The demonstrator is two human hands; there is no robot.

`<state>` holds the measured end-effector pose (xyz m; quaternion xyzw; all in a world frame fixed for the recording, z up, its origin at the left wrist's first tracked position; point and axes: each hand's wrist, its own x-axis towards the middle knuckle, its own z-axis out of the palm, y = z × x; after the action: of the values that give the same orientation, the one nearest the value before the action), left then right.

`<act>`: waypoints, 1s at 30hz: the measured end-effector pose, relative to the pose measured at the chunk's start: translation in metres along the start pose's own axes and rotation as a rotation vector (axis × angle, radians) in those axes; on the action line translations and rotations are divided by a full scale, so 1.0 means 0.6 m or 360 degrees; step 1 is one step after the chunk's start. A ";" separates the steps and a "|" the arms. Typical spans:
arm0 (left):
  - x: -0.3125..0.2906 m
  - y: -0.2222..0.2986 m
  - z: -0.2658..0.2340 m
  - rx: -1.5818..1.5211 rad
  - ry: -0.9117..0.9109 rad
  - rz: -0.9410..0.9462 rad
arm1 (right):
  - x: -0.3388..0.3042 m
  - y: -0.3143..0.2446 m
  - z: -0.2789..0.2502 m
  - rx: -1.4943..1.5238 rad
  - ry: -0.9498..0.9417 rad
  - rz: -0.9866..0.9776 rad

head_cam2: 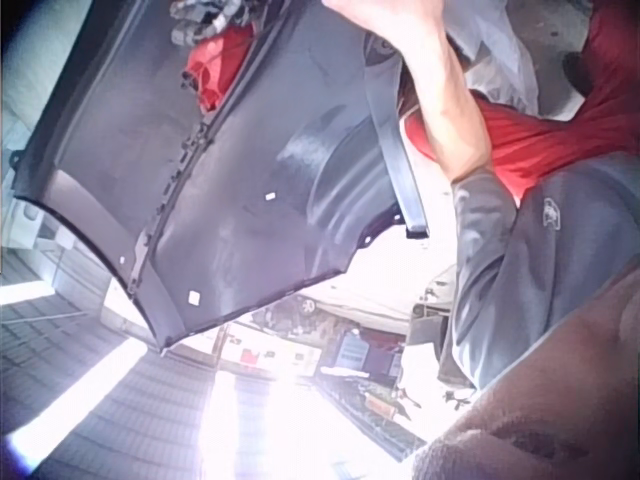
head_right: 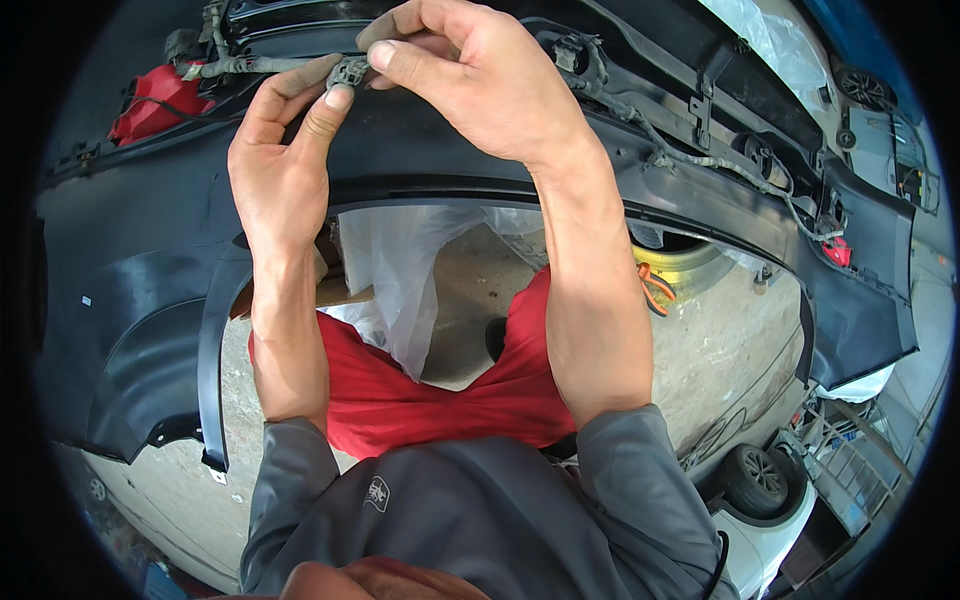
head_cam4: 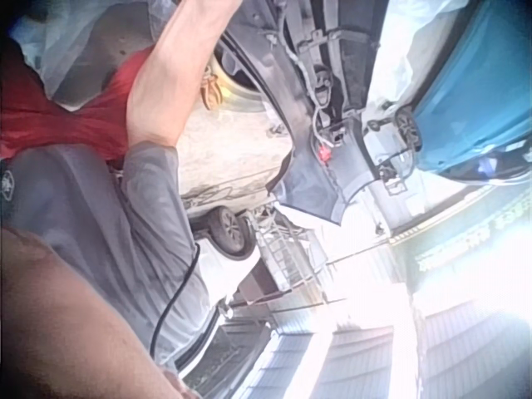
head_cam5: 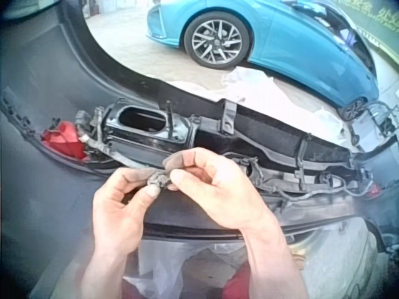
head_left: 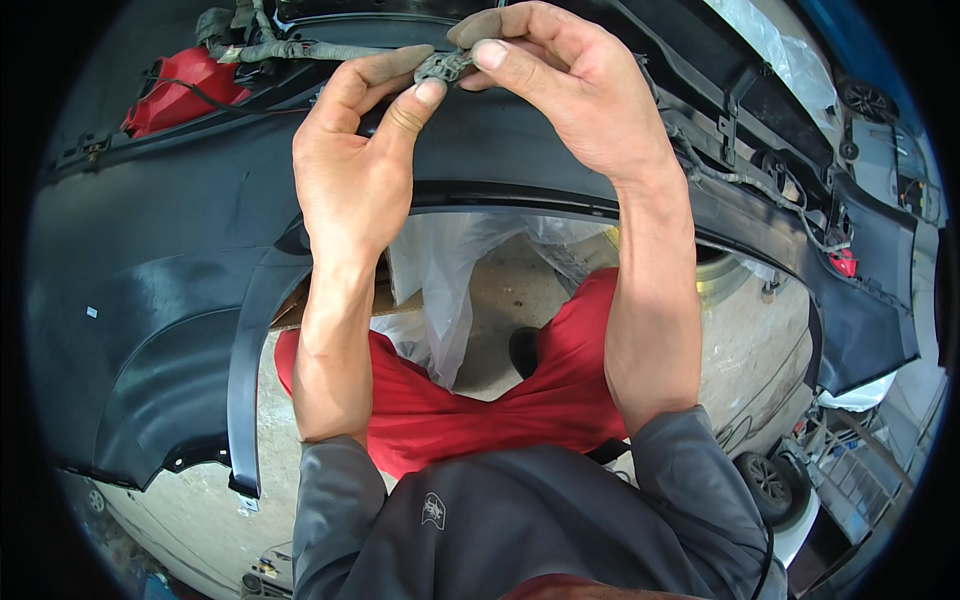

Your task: The person repairs a damaged wire harness on a car bumper. They use pliers to strip the wire ends, align the connectors, and wrap the joint with electrical tape to secure the connection.

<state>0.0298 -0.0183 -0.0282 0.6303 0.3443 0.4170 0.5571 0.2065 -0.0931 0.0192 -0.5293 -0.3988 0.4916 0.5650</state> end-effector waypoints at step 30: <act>0.006 0.005 -0.018 -0.0242 -0.0280 -0.0195 | 0.034 0.055 -0.009 -0.0661 0.0058 -0.0563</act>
<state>0.0211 -0.0109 -0.0242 0.5981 0.2994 0.3501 0.6558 0.2114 -0.0760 -0.0153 -0.5645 -0.5672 0.2834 0.5286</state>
